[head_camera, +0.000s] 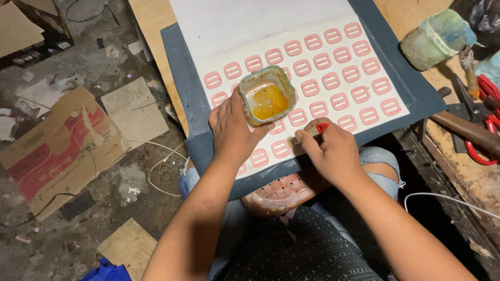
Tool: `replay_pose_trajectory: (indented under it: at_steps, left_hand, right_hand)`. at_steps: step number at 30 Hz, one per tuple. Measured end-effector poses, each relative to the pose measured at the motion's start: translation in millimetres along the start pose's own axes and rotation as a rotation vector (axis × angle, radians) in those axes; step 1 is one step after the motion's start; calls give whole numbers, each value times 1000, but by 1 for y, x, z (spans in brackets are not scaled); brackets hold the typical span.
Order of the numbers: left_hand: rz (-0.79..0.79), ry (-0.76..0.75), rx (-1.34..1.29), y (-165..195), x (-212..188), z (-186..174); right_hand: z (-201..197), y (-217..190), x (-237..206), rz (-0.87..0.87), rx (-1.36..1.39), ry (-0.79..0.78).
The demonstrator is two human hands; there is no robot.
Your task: The person pours a yellow liquid from a metal can into a small glass container, then uses a brush to apply the liquid onto a grid of pink rectangular shapes on a white sheet. The person repeatedly dips the brush into the container and paints each shape in sequence.
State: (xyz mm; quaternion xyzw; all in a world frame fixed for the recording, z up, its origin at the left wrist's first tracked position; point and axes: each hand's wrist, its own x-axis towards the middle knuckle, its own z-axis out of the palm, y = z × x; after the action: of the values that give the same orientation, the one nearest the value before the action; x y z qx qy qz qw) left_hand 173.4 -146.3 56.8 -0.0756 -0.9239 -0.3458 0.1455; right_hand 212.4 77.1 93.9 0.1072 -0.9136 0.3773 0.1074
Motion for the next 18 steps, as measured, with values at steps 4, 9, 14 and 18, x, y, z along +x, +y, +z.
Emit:
replay_pose_trajectory:
  at_steps: [4,9,14,18]
  left_hand:
    - [-6,1,-12,3,0,-1]
    - [-14,-5,-15,3,-1,-1]
    - [-1,0,1,1,0,1]
    - [2,-1,4,2,-1,2]
  right_hand:
    - [4,8,8,-21,34,35]
    - [1,12,13,82,142,33]
    - [-16,20,25,285,378,-145]
    - [-20,23,34,122,319,-255]
